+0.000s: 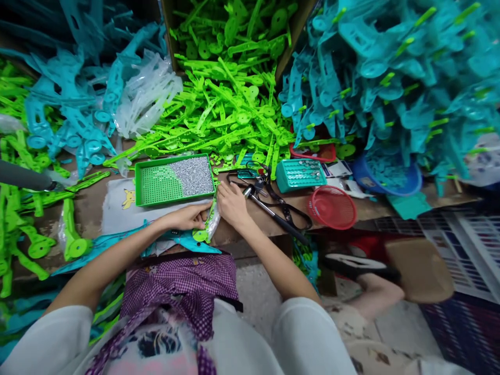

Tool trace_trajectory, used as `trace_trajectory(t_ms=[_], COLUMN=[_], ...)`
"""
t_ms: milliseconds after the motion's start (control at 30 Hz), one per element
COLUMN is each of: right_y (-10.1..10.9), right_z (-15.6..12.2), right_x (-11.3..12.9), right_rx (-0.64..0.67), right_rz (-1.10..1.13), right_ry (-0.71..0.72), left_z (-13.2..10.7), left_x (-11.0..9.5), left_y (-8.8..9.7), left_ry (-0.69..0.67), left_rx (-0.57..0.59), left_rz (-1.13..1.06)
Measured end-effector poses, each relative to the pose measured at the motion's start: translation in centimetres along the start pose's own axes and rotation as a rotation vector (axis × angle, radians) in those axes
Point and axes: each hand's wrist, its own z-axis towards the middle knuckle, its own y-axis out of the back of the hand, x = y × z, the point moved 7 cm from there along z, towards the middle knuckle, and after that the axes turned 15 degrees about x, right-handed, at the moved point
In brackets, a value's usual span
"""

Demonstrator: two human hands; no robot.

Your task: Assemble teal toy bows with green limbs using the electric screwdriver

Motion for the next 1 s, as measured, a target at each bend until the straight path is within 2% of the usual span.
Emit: trace_trajectory(t_ms=[133, 300, 400, 500, 600, 667, 733, 800, 933, 1000], right_y=[-0.1, 0.0, 1.4, 2.3, 2.4, 2.3, 2.3, 2.6, 3.3, 3.3], right_z=[-0.1, -0.6, -1.4, -2.6, -3.3, -3.7, -3.9, -3.6, -2.8, -3.3], right_x=[-0.7, -2.1, -1.9, -1.6, -1.7, -2.1, -2.1, -0.8, 3.1, 3.6], right_rx=[-0.039, -0.058, -0.183, -0.317, -0.360, -0.383, -0.406, -0.410, -0.398, -0.404], right_rz=[0.048, 0.240, 0.354, 0.446, 0.437, 0.428, 0.467, 0.511, 0.469, 0.476], right_ry=[-0.022, -0.035, -0.044, -0.064, -0.081, -0.133, -0.173, -0.119, 0.088, 0.072], left_z=[-0.1, -0.1, -0.8, -3.2, -7.3, -10.3, -12.8, -14.4, -16.2, -17.2], left_x=[0.0, -0.7, -1.6, -3.3, -4.7, -4.6, -3.7, -2.6, -0.5, 0.6], left_y=[0.0, 0.0, 0.0, 0.5, 1.6, 3.3, 6.0, 9.3, 15.5, 17.7], left_ry=[0.021, 0.057, 0.090, 0.074, 0.036, 0.067, 0.153, 0.249, 0.376, 0.495], left_rx=[-0.003, -0.002, -0.009, -0.096, -0.254, -0.402, -0.589, -0.765, -1.066, -1.144], left_rz=[0.018, 0.008, 0.056, 0.206, 0.352, 0.425, 0.504, 0.580, 0.682, 0.692])
